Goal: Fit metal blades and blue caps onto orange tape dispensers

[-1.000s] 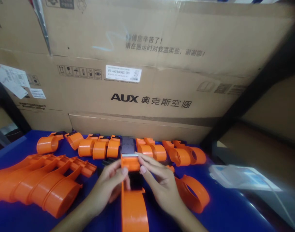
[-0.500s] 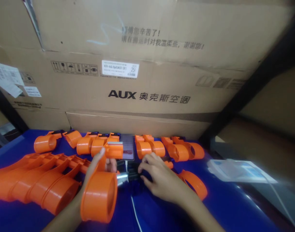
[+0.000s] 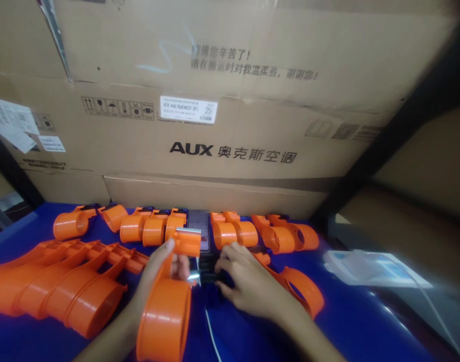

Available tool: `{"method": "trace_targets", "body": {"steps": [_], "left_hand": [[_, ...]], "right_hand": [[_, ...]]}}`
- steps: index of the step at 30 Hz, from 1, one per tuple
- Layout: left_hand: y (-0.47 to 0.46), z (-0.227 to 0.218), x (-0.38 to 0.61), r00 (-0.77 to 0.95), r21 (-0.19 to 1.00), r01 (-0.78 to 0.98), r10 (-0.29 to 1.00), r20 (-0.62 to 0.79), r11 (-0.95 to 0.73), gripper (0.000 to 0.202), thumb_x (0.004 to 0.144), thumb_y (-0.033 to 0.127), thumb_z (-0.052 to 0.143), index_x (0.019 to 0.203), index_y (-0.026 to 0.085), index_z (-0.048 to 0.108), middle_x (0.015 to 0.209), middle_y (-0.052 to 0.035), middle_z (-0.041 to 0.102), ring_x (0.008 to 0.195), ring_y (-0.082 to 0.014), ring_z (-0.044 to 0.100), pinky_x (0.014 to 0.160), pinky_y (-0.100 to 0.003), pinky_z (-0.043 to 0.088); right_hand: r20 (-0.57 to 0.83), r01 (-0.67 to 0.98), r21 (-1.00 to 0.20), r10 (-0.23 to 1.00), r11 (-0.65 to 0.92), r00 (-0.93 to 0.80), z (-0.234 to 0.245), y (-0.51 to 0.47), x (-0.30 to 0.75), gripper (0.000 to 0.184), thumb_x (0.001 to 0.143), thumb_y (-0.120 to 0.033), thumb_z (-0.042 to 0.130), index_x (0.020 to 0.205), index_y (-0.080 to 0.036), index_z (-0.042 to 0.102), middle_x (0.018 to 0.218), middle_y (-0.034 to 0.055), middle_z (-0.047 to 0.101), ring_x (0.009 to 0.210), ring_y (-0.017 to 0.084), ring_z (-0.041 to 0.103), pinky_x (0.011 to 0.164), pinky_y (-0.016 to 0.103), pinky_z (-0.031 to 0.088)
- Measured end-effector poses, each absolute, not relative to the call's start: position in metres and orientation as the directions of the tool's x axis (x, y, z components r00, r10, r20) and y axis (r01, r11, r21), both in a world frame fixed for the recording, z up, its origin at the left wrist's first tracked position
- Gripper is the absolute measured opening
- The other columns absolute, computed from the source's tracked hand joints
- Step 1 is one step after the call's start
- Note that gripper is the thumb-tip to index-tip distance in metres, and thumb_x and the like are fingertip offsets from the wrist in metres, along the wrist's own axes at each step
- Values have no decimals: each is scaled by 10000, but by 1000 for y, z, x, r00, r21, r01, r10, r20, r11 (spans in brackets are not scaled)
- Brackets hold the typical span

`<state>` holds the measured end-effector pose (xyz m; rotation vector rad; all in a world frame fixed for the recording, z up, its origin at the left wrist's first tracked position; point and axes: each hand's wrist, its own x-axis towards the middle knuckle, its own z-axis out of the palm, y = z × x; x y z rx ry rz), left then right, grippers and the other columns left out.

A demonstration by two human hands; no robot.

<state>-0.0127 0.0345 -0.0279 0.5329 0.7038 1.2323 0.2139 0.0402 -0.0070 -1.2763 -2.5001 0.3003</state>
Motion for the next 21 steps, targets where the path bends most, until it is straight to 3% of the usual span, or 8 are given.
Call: {"method": "trace_targets", "body": {"steps": [4,8,11,15,21], "left_hand": [[25,-26,-3,142,825,-542,985,-100,162,420,821,510,751,637,149,643,513,-13,633,441,-96,562,453,-175,433],[21,-27,1,193,938,-342,981,18,51,331,889,487,685,834,161,687,707,-14,697,512,-80,562,508,-172,414],[20,-29,2,269,969,-248,962,49,20,302,927,461,646,1021,178,693,817,-32,726,559,-83,569,563,-184,436],[18,-29,3,341,980,-193,940,18,51,408,925,478,646,1227,205,624,966,-78,758,582,-104,591,546,-204,455],[13,-28,3,363,980,-176,932,-27,97,457,910,518,640,1253,218,598,1049,-105,750,546,-111,567,374,-172,350]], "right_hand": [[363,737,-408,837,538,-410,2,41,220,38,851,-174,661,873,-195,639,801,14,625,719,173,589,651,299,464],[628,640,-503,754,581,-192,8,38,222,99,909,-220,638,1007,-200,637,690,-33,577,545,124,508,529,266,429],[722,564,-478,667,673,-183,11,31,217,181,912,-184,658,1090,-215,660,808,6,625,631,142,557,575,281,477],[740,480,-488,637,730,-217,12,23,210,262,917,-117,654,1139,-253,685,1020,43,668,778,156,631,655,297,528],[719,411,-537,654,737,-235,8,24,204,295,910,-100,668,1151,-270,678,1051,32,708,955,197,667,847,374,552]]}}
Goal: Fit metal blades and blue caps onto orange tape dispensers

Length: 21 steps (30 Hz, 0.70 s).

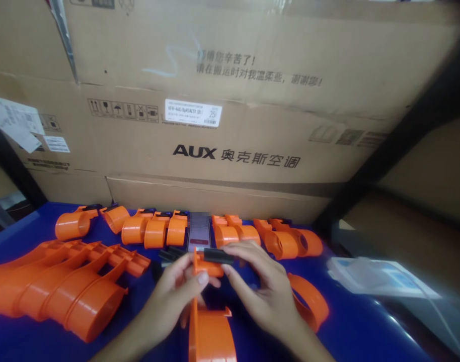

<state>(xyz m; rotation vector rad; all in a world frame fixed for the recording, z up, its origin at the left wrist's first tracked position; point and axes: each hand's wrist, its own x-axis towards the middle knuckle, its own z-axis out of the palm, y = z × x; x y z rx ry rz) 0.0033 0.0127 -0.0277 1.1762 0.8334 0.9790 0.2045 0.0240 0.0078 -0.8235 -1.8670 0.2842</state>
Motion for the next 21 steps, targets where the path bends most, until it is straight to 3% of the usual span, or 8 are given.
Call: {"method": "trace_targets", "body": {"steps": [4,9,13,16,19,21], "left_hand": [[13,-26,3,372,974,-193,928,-36,115,456,890,517,662,1227,211,624,1007,-98,743,540,-109,574,376,-167,334],[12,-28,2,381,965,-218,923,-51,143,493,870,469,707,1280,208,627,673,-6,666,516,-128,565,401,-172,331],[11,-25,5,376,942,-293,926,-43,163,438,847,419,728,1223,202,669,795,-46,730,500,-120,586,421,-192,365],[15,-22,5,348,897,-403,937,-32,180,310,812,398,724,1019,168,739,801,-72,757,485,-114,598,463,-201,426],[23,-24,0,320,858,-463,945,-71,221,318,776,443,701,820,132,753,662,-78,736,425,-119,580,443,-213,442],[28,-26,-4,315,859,-456,945,-88,232,343,767,462,693,772,124,751,538,-62,687,393,-130,568,417,-213,429]], "right_hand": [[724,430,-513,644,743,-248,4,25,202,262,900,-141,680,1118,-283,707,1084,57,658,997,231,634,860,429,546],[671,466,-552,700,691,-243,2,21,200,232,891,-192,685,1082,-313,736,1083,76,603,963,253,618,810,449,560],[632,462,-576,726,675,-272,4,19,199,319,894,-219,681,1186,-341,715,1144,75,610,1063,280,602,887,476,534],[619,446,-605,742,660,-257,8,21,201,392,935,-254,625,1322,-317,623,1228,80,602,1142,279,580,958,464,496],[564,470,-656,797,591,-216,12,26,206,174,1001,-266,515,1084,-246,667,1022,57,654,942,226,627,836,385,510],[464,560,-635,842,532,-274,12,28,208,167,990,-275,541,871,-221,646,864,33,638,838,210,611,789,368,494]]}}
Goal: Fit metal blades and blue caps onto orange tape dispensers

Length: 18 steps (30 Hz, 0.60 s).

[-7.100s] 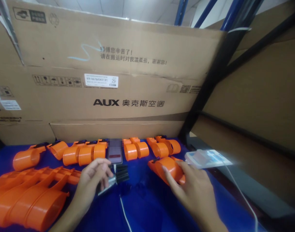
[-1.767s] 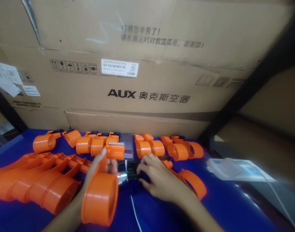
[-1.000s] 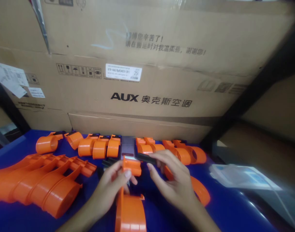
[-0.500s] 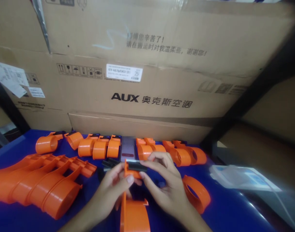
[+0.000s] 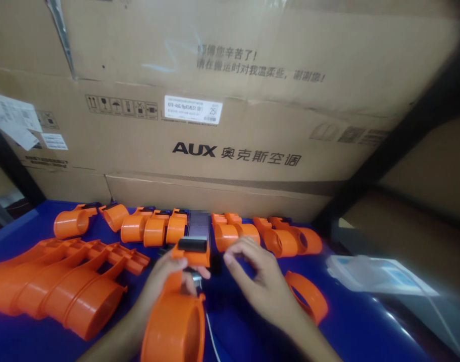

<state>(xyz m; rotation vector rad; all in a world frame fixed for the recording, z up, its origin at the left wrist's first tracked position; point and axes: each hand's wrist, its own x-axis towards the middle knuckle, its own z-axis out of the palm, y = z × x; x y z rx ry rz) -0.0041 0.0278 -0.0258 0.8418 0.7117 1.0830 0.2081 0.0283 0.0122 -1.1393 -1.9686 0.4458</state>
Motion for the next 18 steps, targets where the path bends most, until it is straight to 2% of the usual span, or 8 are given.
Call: {"method": "trace_targets", "body": {"steps": [3,5,7,9,11,18], "left_hand": [[28,-26,-5,254,862,-473,965,-64,182,246,741,380,733,779,137,732,513,-41,679,410,-130,576,429,-202,430],[24,-24,-3,174,854,-500,983,-65,145,166,727,281,757,818,148,717,612,-37,731,446,-113,584,474,-197,458],[19,-20,1,135,856,-497,987,-83,140,154,729,216,765,856,151,709,707,-41,766,476,-102,587,522,-201,485],[16,-17,3,138,864,-481,986,-93,149,155,745,207,768,873,150,702,720,-42,768,480,-99,584,537,-206,492],[15,-16,4,146,868,-472,985,-96,155,159,758,222,773,878,152,696,697,-37,757,475,-96,575,526,-202,483],[18,-17,1,157,874,-460,983,-90,154,194,796,265,770,936,156,689,754,-55,762,497,-98,590,538,-206,496]], "right_hand": [[275,715,-500,872,489,-405,8,27,207,120,883,-300,694,818,-209,651,883,46,631,902,251,589,822,406,471],[185,758,-437,873,485,-452,2,25,203,130,825,-311,749,840,-208,672,945,64,634,940,273,577,821,417,463],[137,766,-418,868,488,-478,-3,24,200,86,825,-273,727,825,-204,676,954,68,633,929,265,575,809,406,458],[120,763,-416,861,495,-494,-6,24,198,28,839,-196,670,814,-203,678,946,65,632,921,250,577,816,395,453],[122,763,-415,861,495,-493,-6,24,198,64,846,-168,639,824,-207,686,941,63,632,924,244,578,827,392,450],[131,787,-388,874,479,-467,-7,21,195,31,797,-205,708,788,-203,678,890,62,642,862,238,574,753,359,449]]}}
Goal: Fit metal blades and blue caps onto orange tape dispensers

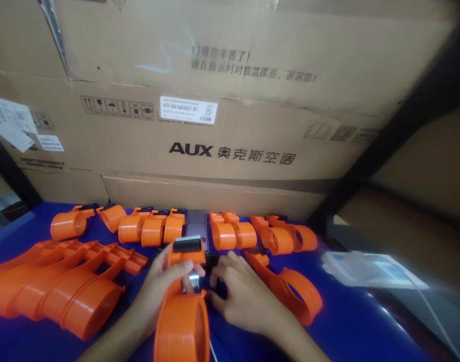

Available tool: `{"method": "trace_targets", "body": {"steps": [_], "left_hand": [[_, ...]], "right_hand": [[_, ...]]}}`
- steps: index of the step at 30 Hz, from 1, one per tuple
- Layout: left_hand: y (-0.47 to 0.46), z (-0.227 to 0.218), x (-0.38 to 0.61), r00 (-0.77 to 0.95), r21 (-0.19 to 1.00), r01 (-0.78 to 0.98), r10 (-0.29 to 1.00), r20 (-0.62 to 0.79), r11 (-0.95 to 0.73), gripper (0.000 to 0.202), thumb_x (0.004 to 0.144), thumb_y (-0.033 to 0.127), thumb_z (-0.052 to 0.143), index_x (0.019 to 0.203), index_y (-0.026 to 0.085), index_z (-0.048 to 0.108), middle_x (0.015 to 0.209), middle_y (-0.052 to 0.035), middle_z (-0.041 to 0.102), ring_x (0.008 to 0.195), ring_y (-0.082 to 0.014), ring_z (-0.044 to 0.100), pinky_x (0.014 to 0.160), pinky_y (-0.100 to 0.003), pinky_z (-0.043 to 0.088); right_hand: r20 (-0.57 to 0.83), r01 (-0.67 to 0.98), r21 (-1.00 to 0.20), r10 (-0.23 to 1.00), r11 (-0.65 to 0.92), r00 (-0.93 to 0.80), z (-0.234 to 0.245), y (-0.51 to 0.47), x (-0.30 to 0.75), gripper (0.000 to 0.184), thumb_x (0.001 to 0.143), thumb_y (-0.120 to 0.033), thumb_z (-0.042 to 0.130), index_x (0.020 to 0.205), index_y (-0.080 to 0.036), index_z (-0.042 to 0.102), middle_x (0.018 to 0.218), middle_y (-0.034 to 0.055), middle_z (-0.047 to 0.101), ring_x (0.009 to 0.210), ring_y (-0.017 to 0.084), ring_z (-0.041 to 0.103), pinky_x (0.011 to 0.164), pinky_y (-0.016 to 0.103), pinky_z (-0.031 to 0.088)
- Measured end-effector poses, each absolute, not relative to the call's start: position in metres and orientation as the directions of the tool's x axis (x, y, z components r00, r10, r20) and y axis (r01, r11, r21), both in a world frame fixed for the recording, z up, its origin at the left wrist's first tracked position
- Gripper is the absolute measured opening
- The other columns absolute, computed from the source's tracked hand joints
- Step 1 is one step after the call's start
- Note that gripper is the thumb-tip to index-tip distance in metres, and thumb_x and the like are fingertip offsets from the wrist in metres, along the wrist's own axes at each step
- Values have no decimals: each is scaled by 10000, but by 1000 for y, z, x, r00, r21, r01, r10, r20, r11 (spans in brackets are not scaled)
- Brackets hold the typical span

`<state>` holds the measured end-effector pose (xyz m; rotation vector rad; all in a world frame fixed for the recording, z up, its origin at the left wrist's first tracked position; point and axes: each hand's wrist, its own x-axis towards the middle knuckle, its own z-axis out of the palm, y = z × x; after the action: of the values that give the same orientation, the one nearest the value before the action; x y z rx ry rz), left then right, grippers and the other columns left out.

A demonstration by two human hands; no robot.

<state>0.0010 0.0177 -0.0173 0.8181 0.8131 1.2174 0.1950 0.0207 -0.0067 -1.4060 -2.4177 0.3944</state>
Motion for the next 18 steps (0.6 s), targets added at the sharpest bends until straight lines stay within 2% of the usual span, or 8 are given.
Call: {"method": "trace_targets", "body": {"steps": [4,8,10,13,16,18], "left_hand": [[19,-17,1,156,873,-465,984,-85,149,179,799,260,770,919,155,690,766,-52,763,499,-90,587,527,-193,494],[19,-15,3,159,851,-499,982,-99,166,164,780,248,780,885,158,691,760,-49,758,494,-101,591,538,-220,528],[18,-15,3,161,843,-511,982,-100,169,172,772,250,784,885,161,690,773,-50,757,477,-100,576,532,-233,537],[17,-15,4,151,855,-494,984,-90,154,196,766,261,792,906,167,692,773,-49,758,471,-96,559,543,-238,544],[17,-17,5,144,875,-464,986,-79,138,225,765,277,801,929,165,696,743,-47,754,472,-94,550,542,-229,534],[18,-20,4,138,884,-450,988,-72,127,246,766,286,803,950,167,691,731,-41,748,473,-97,552,538,-229,527]], "right_hand": [[125,782,-423,885,457,-449,-12,22,193,66,779,-186,715,753,-203,657,842,40,653,817,216,583,718,333,453],[144,706,-602,920,374,-365,-9,30,200,125,856,-208,657,734,-201,628,706,-1,613,685,167,557,600,279,422],[173,579,-738,927,345,-333,-5,35,204,184,918,-273,618,751,-197,612,687,-15,599,635,142,539,572,265,420],[188,295,-916,941,272,-282,-1,39,206,212,944,-378,621,835,-201,579,680,-33,589,598,120,542,554,247,448],[164,20,-985,959,174,-231,-2,39,201,256,889,-397,696,993,-233,528,678,-66,565,528,105,542,498,231,464],[175,-87,-983,962,160,-211,-4,36,197,368,862,-339,710,1153,-263,499,787,-51,600,539,107,590,506,248,507]]}}
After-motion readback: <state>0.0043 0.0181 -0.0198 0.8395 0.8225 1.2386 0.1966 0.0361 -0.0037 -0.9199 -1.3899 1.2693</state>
